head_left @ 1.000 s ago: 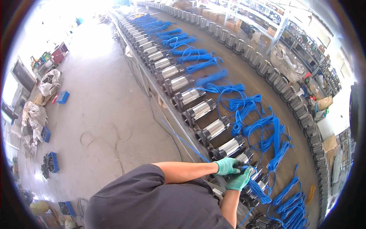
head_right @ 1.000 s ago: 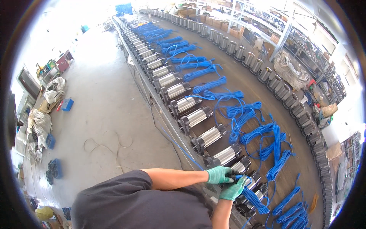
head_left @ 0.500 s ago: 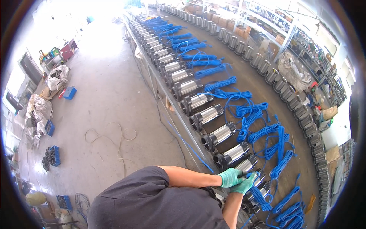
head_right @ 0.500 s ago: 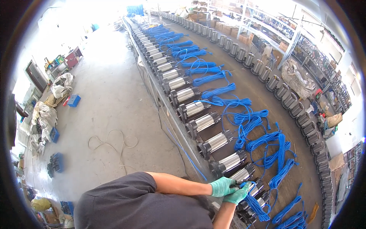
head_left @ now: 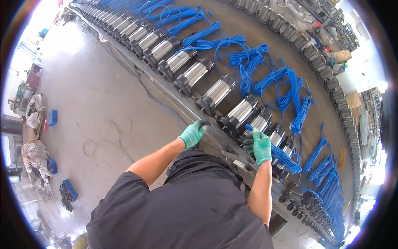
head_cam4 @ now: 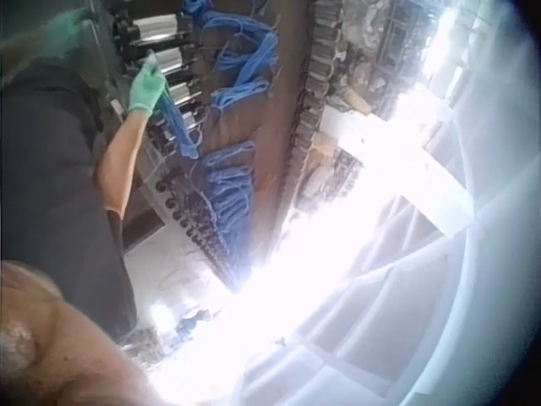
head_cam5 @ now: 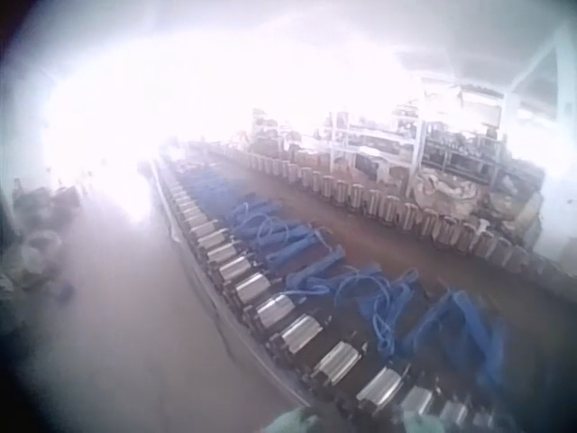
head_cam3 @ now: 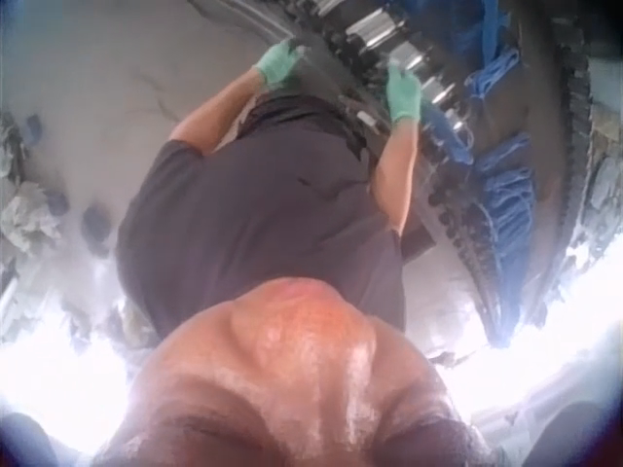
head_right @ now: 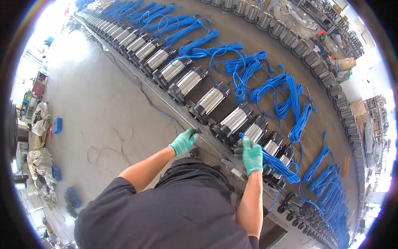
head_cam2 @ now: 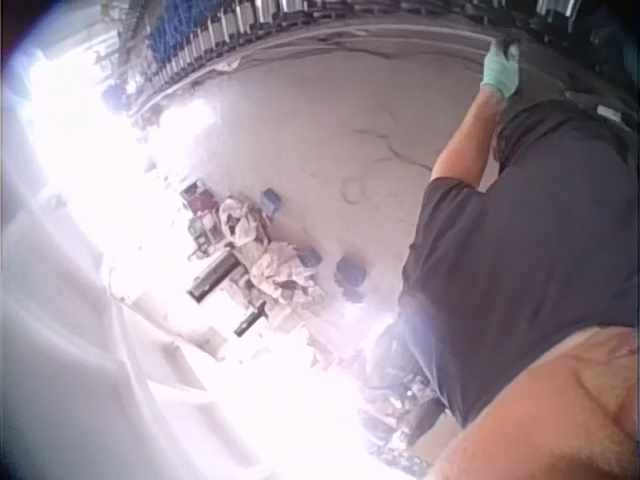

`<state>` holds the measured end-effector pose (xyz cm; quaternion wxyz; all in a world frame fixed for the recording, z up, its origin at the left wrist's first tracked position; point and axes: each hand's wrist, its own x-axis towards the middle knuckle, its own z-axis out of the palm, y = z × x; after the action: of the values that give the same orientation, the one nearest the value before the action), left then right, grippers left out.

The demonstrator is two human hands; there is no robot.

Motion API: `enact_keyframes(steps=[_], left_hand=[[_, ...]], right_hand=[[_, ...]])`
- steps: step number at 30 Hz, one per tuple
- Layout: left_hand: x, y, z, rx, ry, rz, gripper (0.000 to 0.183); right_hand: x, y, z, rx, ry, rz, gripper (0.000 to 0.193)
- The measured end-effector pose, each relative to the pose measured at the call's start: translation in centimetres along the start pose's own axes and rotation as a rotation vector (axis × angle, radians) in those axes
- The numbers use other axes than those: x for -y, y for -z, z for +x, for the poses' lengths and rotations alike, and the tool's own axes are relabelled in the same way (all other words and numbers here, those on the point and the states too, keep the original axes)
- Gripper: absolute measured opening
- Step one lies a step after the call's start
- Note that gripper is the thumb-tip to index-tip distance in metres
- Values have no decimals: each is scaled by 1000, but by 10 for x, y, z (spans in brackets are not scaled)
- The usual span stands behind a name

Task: The person picks up a submersible pump by hand, places it into a water-filled tray, and presses it down while checking for leaks. After retrieving the pump from the water, the person places it back into a row with other pumps and handles the blue electrical cable attached to it.

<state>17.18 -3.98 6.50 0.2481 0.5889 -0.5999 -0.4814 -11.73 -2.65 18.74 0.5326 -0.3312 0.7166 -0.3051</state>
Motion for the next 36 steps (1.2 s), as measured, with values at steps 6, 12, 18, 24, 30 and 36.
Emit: enact_keyframes(steps=[6, 12, 18, 24, 30, 36], left_hand=[[21, -14, 30, 48, 86, 7, 36], [21, -37, 51, -36, 65, 160, 30], [20, -46, 65, 1, 84, 296, 34], [4, -30, 59, -3, -92, 546, 33], [19, -33, 57, 40, -214, 696, 20], [44, -25, 50, -37, -431, 643, 26]], right_hand=[[10, -47, 11, -153, 772, -883, 56], [25, -66, 24, -54, 430, -1005, 41], [42, -52, 29, 35, 438, -912, 37], [25, -74, 25, -57, 393, -915, 38], [20, -75, 24, -84, 462, -913, 39], [9, -75, 25, -133, 494, -876, 44]])
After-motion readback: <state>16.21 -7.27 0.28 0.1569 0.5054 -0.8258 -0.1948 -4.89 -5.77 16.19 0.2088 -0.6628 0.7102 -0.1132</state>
